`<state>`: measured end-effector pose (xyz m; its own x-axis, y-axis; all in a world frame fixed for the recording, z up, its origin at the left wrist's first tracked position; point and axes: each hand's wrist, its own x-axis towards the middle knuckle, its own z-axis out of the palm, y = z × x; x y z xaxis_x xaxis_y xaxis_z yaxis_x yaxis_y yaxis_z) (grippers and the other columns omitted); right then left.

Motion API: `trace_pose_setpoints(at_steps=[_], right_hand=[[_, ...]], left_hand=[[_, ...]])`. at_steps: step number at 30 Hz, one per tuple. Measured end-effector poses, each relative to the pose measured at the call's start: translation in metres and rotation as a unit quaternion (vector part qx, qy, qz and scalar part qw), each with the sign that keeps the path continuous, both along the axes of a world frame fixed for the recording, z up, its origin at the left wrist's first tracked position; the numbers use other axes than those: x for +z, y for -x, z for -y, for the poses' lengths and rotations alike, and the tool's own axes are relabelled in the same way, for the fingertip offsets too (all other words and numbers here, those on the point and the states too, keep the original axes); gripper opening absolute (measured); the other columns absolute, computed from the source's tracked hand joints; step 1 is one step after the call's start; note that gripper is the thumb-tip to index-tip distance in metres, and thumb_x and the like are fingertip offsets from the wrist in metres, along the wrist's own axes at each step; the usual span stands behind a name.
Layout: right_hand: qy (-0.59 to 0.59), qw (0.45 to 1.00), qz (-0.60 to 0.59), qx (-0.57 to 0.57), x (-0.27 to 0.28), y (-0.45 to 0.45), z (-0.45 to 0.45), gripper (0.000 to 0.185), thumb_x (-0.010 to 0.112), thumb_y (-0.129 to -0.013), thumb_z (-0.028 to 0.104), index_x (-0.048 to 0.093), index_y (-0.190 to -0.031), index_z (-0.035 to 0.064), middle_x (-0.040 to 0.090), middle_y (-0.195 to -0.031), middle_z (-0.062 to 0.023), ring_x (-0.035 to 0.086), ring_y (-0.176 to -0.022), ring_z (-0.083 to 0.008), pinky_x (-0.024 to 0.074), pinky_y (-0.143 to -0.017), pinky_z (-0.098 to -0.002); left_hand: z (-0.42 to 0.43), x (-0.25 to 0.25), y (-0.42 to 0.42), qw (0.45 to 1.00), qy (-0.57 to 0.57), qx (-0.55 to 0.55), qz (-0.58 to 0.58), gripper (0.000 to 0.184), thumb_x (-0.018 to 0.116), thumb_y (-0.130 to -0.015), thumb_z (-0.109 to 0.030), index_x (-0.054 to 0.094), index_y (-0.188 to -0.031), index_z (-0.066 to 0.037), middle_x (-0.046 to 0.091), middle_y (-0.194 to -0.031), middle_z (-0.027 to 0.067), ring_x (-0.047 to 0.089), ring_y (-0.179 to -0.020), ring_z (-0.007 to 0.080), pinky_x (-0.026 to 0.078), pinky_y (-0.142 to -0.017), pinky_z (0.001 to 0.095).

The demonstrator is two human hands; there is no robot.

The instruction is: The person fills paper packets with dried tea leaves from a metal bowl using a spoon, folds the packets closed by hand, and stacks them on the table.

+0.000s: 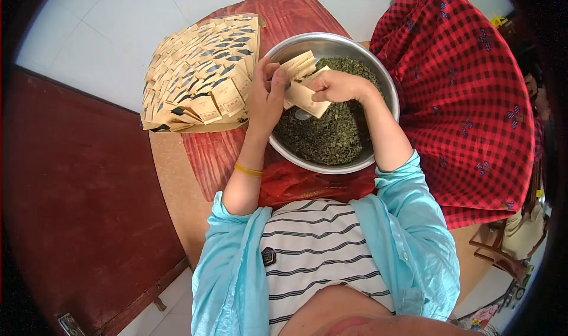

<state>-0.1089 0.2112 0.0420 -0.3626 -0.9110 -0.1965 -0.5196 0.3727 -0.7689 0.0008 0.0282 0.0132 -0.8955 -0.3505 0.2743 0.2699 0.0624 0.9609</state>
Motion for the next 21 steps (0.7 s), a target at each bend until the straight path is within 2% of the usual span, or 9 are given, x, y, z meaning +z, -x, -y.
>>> trace_pose_setpoints(at_steps=[2,5,7,11,13,14,16,19,21], right_hand=[[-0.019,0.999,-0.032,0.006,-0.002,0.004,-0.002,0.011,0.064,-0.083,0.01,0.06,-0.08,0.0,0.047,-0.061,-0.0035,0.047,-0.06,-0.0129,0.041,-0.058,-0.0307],[-0.028,0.999,0.04,0.022,0.004,0.003,-0.001,0.012,0.065,-0.082,0.011,0.06,-0.078,0.0002,0.054,-0.063,-0.0057,0.053,-0.061,-0.0151,0.0426,-0.059,-0.0321],[-0.108,0.992,-0.069,0.001,0.002,0.0,0.0,0.016,0.064,-0.085,0.008,0.059,-0.074,-0.0011,0.047,-0.059,-0.0016,0.047,-0.059,-0.0116,0.0402,-0.058,-0.0301],[-0.084,0.996,-0.018,0.032,0.002,0.006,-0.002,0.013,0.066,-0.081,0.013,0.062,-0.077,0.0013,0.06,-0.067,-0.0081,0.057,-0.063,-0.0183,0.0433,-0.06,-0.0356],[-0.147,0.982,-0.119,-0.023,-0.003,0.001,-0.001,0.013,0.066,-0.081,0.013,0.062,-0.075,0.002,0.057,-0.063,-0.0076,0.055,-0.061,-0.017,0.0422,-0.059,-0.0348],[-0.147,0.981,-0.12,-0.026,-0.001,0.003,-0.002,0.013,0.066,-0.081,0.013,0.062,-0.075,0.002,0.057,-0.063,-0.0076,0.055,-0.061,-0.017,0.0422,-0.059,-0.0348],[-0.074,0.997,-0.007,0.014,0.004,0.006,-0.002,0.013,0.066,-0.082,0.013,0.062,-0.075,0.0023,0.058,-0.064,-0.0073,0.056,-0.062,-0.017,0.0429,-0.06,-0.034],[-0.113,0.991,-0.072,-0.004,0.001,0.004,-0.002,0.015,0.065,-0.084,0.013,0.062,-0.076,0.0007,0.056,-0.064,-0.0055,0.053,-0.062,-0.0146,0.0421,-0.059,-0.0322],[-0.058,0.998,-0.03,0.009,0.005,0.007,-0.004,0.014,0.065,-0.085,0.013,0.063,-0.079,0.0005,0.058,-0.065,-0.0046,0.054,-0.063,-0.0138,0.0429,-0.06,-0.032]], left_hand=[[-0.001,0.004,-0.001,1.0,-0.001,-0.001,-0.004,0.049,0.053,-0.101,-0.03,0.044,-0.135,0.004,0.061,-0.117,0.0112,0.058,-0.104,0.0147,0.046,-0.092,0.027],[0.003,0.0,0.002,1.0,0.01,0.009,0.0,0.049,0.051,-0.102,-0.033,0.045,-0.134,0.004,0.062,-0.114,0.0099,0.057,-0.102,0.0134,0.045,-0.088,0.0258],[0.005,-0.005,0.005,1.0,0.028,0.009,0.004,0.05,0.05,-0.103,-0.035,0.046,-0.134,0.004,0.063,-0.112,0.0095,0.057,-0.101,0.013,0.045,-0.086,0.0251],[0.005,-0.016,0.006,0.999,0.028,0.028,-0.008,0.049,0.048,-0.103,-0.036,0.047,-0.132,0.003,0.064,-0.11,0.0082,0.056,-0.098,0.0114,0.045,-0.082,0.0234],[0.006,-0.012,0.008,0.999,0.041,0.023,-0.004,0.05,0.048,-0.103,-0.037,0.048,-0.132,0.003,0.064,-0.109,0.0079,0.056,-0.098,0.011,0.044,-0.082,0.0231],[0.004,-0.01,0.007,0.999,0.047,0.022,-0.011,0.049,0.048,-0.103,-0.037,0.048,-0.132,0.003,0.064,-0.109,0.0076,0.056,-0.097,0.011,0.045,-0.082,0.0233],[0.004,-0.011,0.006,0.998,0.05,0.027,-0.017,0.048,0.047,-0.103,-0.037,0.048,-0.131,0.003,0.064,-0.108,0.0073,0.056,-0.097,0.0109,0.045,-0.082,0.0234],[0.008,-0.013,0.007,0.996,0.082,0.027,0.007,0.048,0.047,-0.104,-0.036,0.049,-0.131,0.003,0.064,-0.109,0.0077,0.057,-0.098,0.0118,0.045,-0.083,0.0245],[0.003,-0.01,0.006,0.999,0.044,0.023,-0.016,0.048,0.047,-0.104,-0.036,0.049,-0.131,0.003,0.064,-0.108,0.0075,0.057,-0.097,0.0121,0.045,-0.084,0.0252]])
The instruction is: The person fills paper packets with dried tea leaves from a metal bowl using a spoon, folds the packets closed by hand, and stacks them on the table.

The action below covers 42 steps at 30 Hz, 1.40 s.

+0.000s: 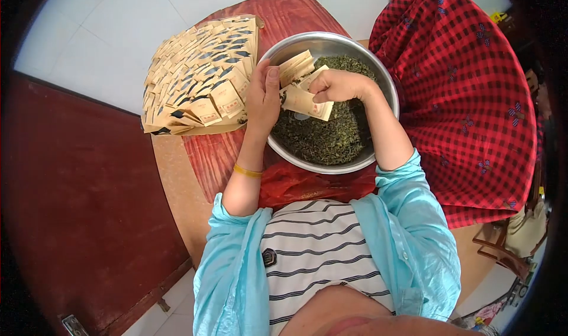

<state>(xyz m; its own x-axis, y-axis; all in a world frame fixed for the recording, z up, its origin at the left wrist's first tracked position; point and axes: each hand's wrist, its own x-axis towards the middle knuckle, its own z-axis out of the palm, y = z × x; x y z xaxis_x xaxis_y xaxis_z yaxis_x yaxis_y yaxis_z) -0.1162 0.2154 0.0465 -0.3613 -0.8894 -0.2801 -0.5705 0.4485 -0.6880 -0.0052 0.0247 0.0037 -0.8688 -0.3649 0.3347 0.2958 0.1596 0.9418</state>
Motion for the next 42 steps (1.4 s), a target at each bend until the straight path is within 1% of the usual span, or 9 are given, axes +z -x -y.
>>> trace_pose_setpoints(at_steps=[7,12,15,20,23,28,30,36,42], right_hand=[[0.183,0.974,0.077,-0.108,-0.006,0.005,0.007,0.016,0.062,-0.094,0.014,0.067,-0.099,-0.0011,0.066,-0.083,-0.0007,0.056,-0.079,-0.0068,0.0467,-0.073,-0.0259],[0.235,0.956,0.112,-0.138,-0.013,0.0,0.017,0.017,0.063,-0.093,0.012,0.066,-0.103,-0.0008,0.065,-0.083,0.0006,0.056,-0.079,-0.0058,0.0468,-0.074,-0.0245],[0.128,0.983,0.018,-0.128,-0.002,-0.005,0.018,0.021,0.063,-0.092,0.008,0.064,-0.111,-0.0006,0.063,-0.081,0.0012,0.056,-0.079,-0.0063,0.0473,-0.076,-0.0241],[0.326,0.925,-0.02,-0.193,0.003,-0.016,0.023,0.039,0.055,-0.084,-0.006,0.058,-0.122,0.0009,0.062,-0.101,-0.0024,0.058,-0.087,-0.0095,0.0495,-0.077,-0.0258],[0.373,0.907,-0.093,-0.169,0.013,-0.027,0.027,0.044,0.055,-0.08,-0.004,0.058,-0.123,0.0026,0.062,-0.114,-0.0052,0.063,-0.095,-0.0144,0.0514,-0.081,-0.0289],[0.211,0.933,-0.244,-0.16,0.015,-0.033,0.022,0.041,0.062,-0.077,0.008,0.06,-0.119,0.0043,0.062,-0.123,-0.0114,0.064,-0.102,-0.0258,0.0516,-0.087,-0.0377],[0.166,0.939,-0.28,-0.112,0.017,-0.034,0.021,0.03,0.064,-0.079,0.011,0.064,-0.107,0.0008,0.062,-0.122,-0.0134,0.065,-0.097,-0.0273,0.0518,-0.084,-0.0376],[0.085,0.993,-0.054,-0.069,-0.004,-0.02,0.02,0.021,0.065,-0.083,0.016,0.066,-0.097,0.0001,0.068,-0.1,-0.016,0.066,-0.086,-0.0279,0.0511,-0.078,-0.0366],[0.105,0.984,-0.116,-0.086,-0.001,-0.024,0.022,0.023,0.066,-0.085,0.016,0.066,-0.102,0.0013,0.068,-0.087,-0.0145,0.066,-0.078,-0.0216,0.0513,-0.072,-0.0339]], left_hand=[[-0.001,0.006,-0.004,0.998,-0.046,-0.034,-0.003,0.054,0.055,-0.1,-0.035,0.042,-0.135,0.005,0.061,-0.114,0.0132,0.06,-0.101,0.0171,0.049,-0.086,0.0281],[-0.003,0.003,-0.007,0.996,0.051,-0.069,0.028,0.031,0.055,-0.099,-0.026,0.062,-0.114,0.0,0.068,-0.09,0.0093,0.064,-0.078,0.0171,0.05,-0.072,0.03],[0.0,0.006,-0.007,0.994,0.099,-0.01,0.049,0.026,0.055,-0.098,-0.024,0.065,-0.102,-0.001,0.067,-0.081,0.0126,0.064,-0.073,0.0199,0.049,-0.069,0.0327],[-0.001,0.011,-0.008,0.989,0.131,-0.004,0.066,0.022,0.053,-0.098,-0.02,0.063,-0.104,-0.002,0.064,-0.084,0.0183,0.063,-0.075,0.0277,0.047,-0.068,0.0359],[-0.002,0.003,-0.003,0.989,0.143,-0.001,0.036,0.021,0.052,-0.097,-0.017,0.063,-0.105,-0.001,0.063,-0.084,0.0192,0.063,-0.076,0.0314,0.048,-0.069,0.037],[-0.007,0.006,-0.003,0.99,0.138,0.006,-0.011,0.019,0.051,-0.097,-0.015,0.062,-0.104,0.0,0.063,-0.084,0.0201,0.063,-0.078,0.0349,0.048,-0.071,0.0391],[-0.004,0.005,-0.004,0.985,0.144,-0.044,0.079,0.024,0.052,-0.099,-0.017,0.062,-0.112,0.001,0.066,-0.088,0.0124,0.062,-0.081,0.0193,0.048,-0.075,0.0328],[-0.005,0.0,-0.006,0.974,0.222,-0.036,0.024,0.021,0.052,-0.098,-0.016,0.063,-0.107,0.0,0.065,-0.083,0.017,0.063,-0.075,0.0265,0.049,-0.071,0.0361],[-0.005,0.003,-0.006,0.975,0.212,-0.03,0.06,0.02,0.051,-0.098,-0.015,0.062,-0.106,0.0,0.064,-0.083,0.0177,0.063,-0.075,0.0262,0.048,-0.071,0.0354]])
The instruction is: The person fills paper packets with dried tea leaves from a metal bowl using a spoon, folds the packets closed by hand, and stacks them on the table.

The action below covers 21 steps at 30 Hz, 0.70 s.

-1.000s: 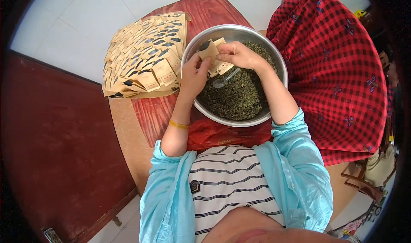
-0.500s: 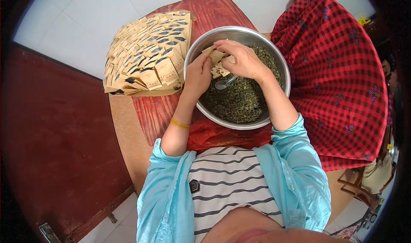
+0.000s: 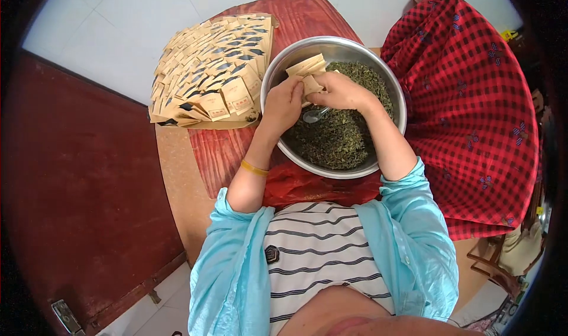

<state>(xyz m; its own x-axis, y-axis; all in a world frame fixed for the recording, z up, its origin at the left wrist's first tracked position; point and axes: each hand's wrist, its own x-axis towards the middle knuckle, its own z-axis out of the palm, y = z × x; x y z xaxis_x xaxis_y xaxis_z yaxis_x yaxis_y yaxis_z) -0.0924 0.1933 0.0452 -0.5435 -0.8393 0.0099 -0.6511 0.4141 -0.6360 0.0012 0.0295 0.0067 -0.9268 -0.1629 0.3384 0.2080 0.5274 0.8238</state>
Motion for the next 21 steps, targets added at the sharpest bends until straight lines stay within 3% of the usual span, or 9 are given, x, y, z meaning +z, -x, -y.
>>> trace_pose_setpoints(at_steps=[4,6,7,9,14,16,19,21], right_hand=[[0.073,0.997,0.024,-0.03,0.012,0.0,0.0,0.025,0.067,-0.083,0.019,0.065,-0.099,0.0004,0.066,-0.079,-0.0156,0.063,-0.07,-0.0258,0.0489,-0.065,-0.036],[0.112,0.99,0.059,-0.058,0.009,0.002,-0.001,0.021,0.063,-0.088,0.011,0.065,-0.105,-0.0009,0.062,-0.076,-0.0069,0.057,-0.067,-0.0104,0.048,-0.063,-0.0281],[0.105,0.99,0.063,-0.065,0.009,0.003,-0.002,0.02,0.063,-0.089,0.009,0.065,-0.106,-0.0014,0.06,-0.072,-0.0031,0.056,-0.067,-0.0088,0.0475,-0.063,-0.0278],[0.116,0.988,0.065,-0.074,0.011,0.002,-0.001,0.02,0.064,-0.089,0.008,0.065,-0.107,-0.0003,0.06,-0.074,-0.002,0.056,-0.068,-0.0081,0.0472,-0.063,-0.0266],[0.184,0.972,0.099,-0.107,0.011,0.0,0.003,0.021,0.065,-0.091,0.007,0.064,-0.111,0.0014,0.061,-0.079,0.0018,0.057,-0.072,-0.0054,0.0469,-0.064,-0.0227],[0.282,0.931,0.203,-0.113,0.01,0.001,0.004,0.02,0.065,-0.092,0.007,0.063,-0.11,0.0003,0.061,-0.083,0.0026,0.057,-0.075,-0.004,0.047,-0.065,-0.0204],[0.205,0.959,0.171,-0.097,0.002,0.009,0.001,0.018,0.064,-0.094,0.012,0.064,-0.106,-0.0016,0.061,-0.079,0.0026,0.057,-0.072,-0.0035,0.048,-0.064,-0.0201],[0.156,0.97,0.16,-0.094,0.001,0.008,0.0,0.018,0.064,-0.094,0.014,0.064,-0.105,-0.0015,0.06,-0.077,0.0029,0.057,-0.071,-0.0034,0.0481,-0.064,-0.0203]], left_hand=[[0.005,-0.006,0.004,0.998,-0.058,0.013,-0.008,0.021,0.051,-0.098,-0.016,0.061,-0.108,0.001,0.063,-0.084,0.0127,0.061,-0.076,0.0214,0.048,-0.072,0.0334],[0.007,-0.008,0.007,0.994,-0.108,-0.005,0.01,0.023,0.052,-0.098,-0.017,0.061,-0.108,0.001,0.063,-0.086,0.0055,0.058,-0.077,0.0136,0.047,-0.071,0.0293],[0.007,-0.008,0.007,0.994,-0.109,-0.005,0.009,0.023,0.052,-0.098,-0.017,0.061,-0.108,0.001,0.063,-0.086,0.0055,0.058,-0.077,0.0136,0.047,-0.071,0.0293],[0.006,-0.009,0.007,0.985,-0.162,-0.052,0.022,0.023,0.055,-0.098,-0.018,0.063,-0.107,0.001,0.063,-0.087,0.0005,0.056,-0.077,0.0078,0.046,-0.069,0.0257],[0.015,-0.011,0.006,0.973,-0.192,-0.089,0.087,0.022,0.057,-0.097,-0.019,0.064,-0.105,0.0,0.063,-0.084,-0.0027,0.054,-0.075,0.0039,0.045,-0.066,0.0224],[0.014,-0.009,0.006,0.971,-0.203,-0.084,0.089,0.021,0.058,-0.097,-0.019,0.064,-0.104,0.0,0.063,-0.083,-0.0033,0.054,-0.074,0.0037,0.045,-0.065,0.0222],[0.011,-0.004,0.004,0.97,-0.214,-0.084,0.075,0.022,0.057,-0.098,-0.02,0.065,-0.103,0.0,0.063,-0.081,-0.0037,0.054,-0.072,0.0038,0.045,-0.064,0.022],[0.005,-0.001,0.005,0.97,-0.234,-0.053,0.041,0.024,0.056,-0.097,-0.019,0.059,-0.087,0.002,0.057,-0.066,0.0026,0.05,-0.063,0.0078,0.041,-0.056,0.0287]])
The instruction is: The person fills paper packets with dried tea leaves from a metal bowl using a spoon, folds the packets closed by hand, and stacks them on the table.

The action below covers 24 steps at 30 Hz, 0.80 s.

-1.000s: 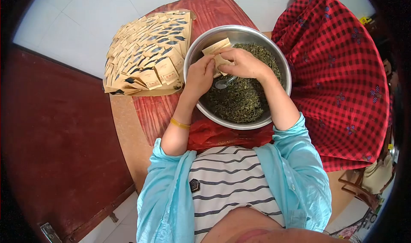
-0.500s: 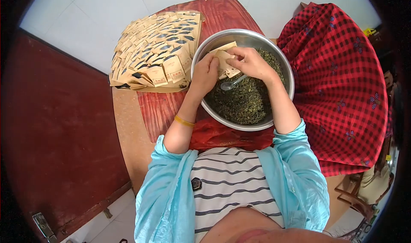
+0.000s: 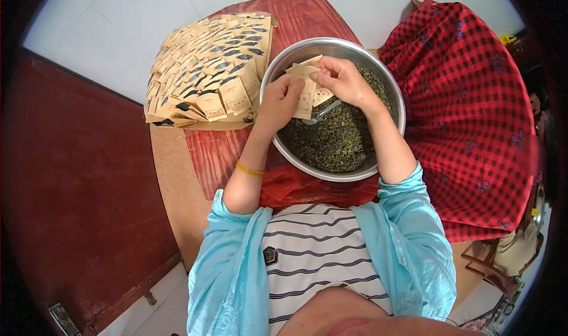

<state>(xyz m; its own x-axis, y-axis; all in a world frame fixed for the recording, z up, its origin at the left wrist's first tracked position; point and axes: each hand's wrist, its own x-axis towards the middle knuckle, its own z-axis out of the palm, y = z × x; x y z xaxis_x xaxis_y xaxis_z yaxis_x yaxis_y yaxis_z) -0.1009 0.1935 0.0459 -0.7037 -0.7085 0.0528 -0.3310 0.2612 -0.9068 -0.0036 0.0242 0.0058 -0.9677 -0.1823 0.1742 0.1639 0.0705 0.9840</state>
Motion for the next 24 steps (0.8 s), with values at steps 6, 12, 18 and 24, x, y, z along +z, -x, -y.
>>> trace_pose_setpoints(at_steps=[6,12,18,24], right_hand=[[0.038,0.998,-0.03,-0.047,-0.001,-0.006,0.006,0.023,0.064,-0.096,0.021,0.064,-0.099,-0.001,0.059,-0.074,0.0034,0.054,-0.065,-0.0032,0.0457,-0.057,-0.0209],[0.062,0.997,-0.013,-0.042,-0.006,-0.004,0.008,0.03,0.061,-0.098,0.029,0.063,-0.09,-0.0001,0.06,-0.071,0.0029,0.053,-0.063,-0.003,0.0441,-0.055,-0.0214],[0.064,0.974,-0.166,-0.14,0.0,-0.013,0.011,0.028,0.062,-0.097,0.026,0.064,-0.086,0.0002,0.057,-0.066,0.0025,0.049,-0.063,-0.0034,0.0422,-0.056,-0.0232],[0.194,0.926,-0.167,-0.278,0.026,0.005,0.007,0.023,0.061,-0.098,0.023,0.065,-0.089,0.0019,0.055,-0.066,0.0041,0.048,-0.062,-0.002,0.0386,-0.054,-0.0196]], left_hand=[[-0.002,0.002,-0.002,0.988,0.136,0.059,-0.052,0.031,0.053,-0.099,-0.026,0.057,-0.085,0.001,0.058,-0.069,0.02,0.058,-0.06,0.0321,0.045,-0.059,0.0413],[-0.005,0.007,-0.004,0.974,0.206,0.079,-0.049,0.039,0.053,-0.1,-0.032,0.059,-0.08,0.002,0.056,-0.061,0.005,0.05,-0.06,0.0105,0.043,-0.056,0.032],[-0.004,0.005,0.003,0.989,0.141,0.046,-0.014,0.042,0.056,-0.099,-0.032,0.061,-0.074,0.002,0.057,-0.058,0.005,0.049,-0.057,0.0089,0.043,-0.055,0.0294],[0.0,0.004,0.005,0.981,0.17,0.086,-0.031,0.04,0.057,-0.096,-0.031,0.063,-0.076,0.002,0.061,-0.063,0.0113,0.057,-0.058,0.0176,0.046,-0.058,0.0349]])
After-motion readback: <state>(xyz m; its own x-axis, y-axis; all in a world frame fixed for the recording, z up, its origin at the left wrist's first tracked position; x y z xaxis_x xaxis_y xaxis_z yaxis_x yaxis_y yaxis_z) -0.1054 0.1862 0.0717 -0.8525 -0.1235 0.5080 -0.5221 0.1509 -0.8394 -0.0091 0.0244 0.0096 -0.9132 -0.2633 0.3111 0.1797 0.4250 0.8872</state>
